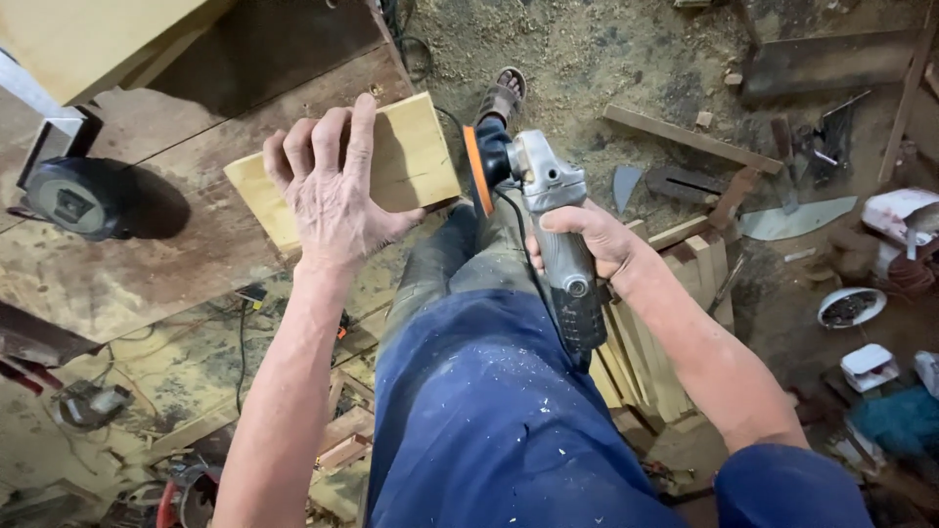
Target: The person uses an angle grinder with a sanding disc to smooth the edges and surfaces of a small rectangular wooden block. They hold the block with their left hand and the tool with their right, repeatedly moving the grinder along the wood's edges and faces.
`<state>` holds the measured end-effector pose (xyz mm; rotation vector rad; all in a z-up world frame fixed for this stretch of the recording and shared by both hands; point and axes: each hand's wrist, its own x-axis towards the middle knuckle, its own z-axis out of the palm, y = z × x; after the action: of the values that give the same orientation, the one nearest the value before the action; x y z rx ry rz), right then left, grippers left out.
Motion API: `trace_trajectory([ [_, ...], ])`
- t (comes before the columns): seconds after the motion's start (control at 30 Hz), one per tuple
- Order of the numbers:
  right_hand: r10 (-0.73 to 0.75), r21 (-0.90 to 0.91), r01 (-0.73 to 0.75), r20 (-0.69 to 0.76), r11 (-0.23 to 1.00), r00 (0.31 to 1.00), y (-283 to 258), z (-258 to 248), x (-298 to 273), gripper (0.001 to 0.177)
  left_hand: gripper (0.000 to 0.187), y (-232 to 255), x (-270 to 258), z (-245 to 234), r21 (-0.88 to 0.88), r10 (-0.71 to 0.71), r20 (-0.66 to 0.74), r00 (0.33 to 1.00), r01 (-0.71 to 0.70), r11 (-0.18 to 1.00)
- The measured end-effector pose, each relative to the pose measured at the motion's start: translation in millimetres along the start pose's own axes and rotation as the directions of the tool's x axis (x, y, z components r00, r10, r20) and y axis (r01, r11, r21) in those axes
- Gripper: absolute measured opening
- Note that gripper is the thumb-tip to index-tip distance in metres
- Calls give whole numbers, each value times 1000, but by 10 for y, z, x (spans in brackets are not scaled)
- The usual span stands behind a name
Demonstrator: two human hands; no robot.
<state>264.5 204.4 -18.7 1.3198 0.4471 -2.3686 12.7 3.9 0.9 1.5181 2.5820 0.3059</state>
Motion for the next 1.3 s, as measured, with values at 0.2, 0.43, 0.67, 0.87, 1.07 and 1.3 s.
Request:
trace_trajectory([
  [0.2, 6, 38, -7, 28, 999, 1000, 56, 38, 37, 40, 107, 8, 35, 18, 7, 44, -125, 991, -44, 999],
  [0.43, 65, -89, -58, 73, 994, 995, 31, 10, 48, 35, 111, -14, 22, 10, 33, 24, -110, 994, -20, 999],
  [0.67, 56, -80, -50, 66, 996, 996, -35, 38, 65, 36, 116, 14, 55, -34, -2, -17, -59, 998, 17, 1000],
  [0.87, 99, -172, -94, 17, 981, 995, -161, 188, 11, 37, 102, -8, 75, 2, 2, -22, -76, 997, 22, 1000],
  [1.07, 95, -97, -93, 21, 991, 995, -47, -25, 160, 26, 93, -1, 98, -4, 10, -25, -89, 996, 26, 1000],
  [1.3, 112, -127, -112, -13, 986, 994, -81, 42, 157, 24, 90, -11, 100, -11, 5, 3, -110, 994, -3, 1000],
])
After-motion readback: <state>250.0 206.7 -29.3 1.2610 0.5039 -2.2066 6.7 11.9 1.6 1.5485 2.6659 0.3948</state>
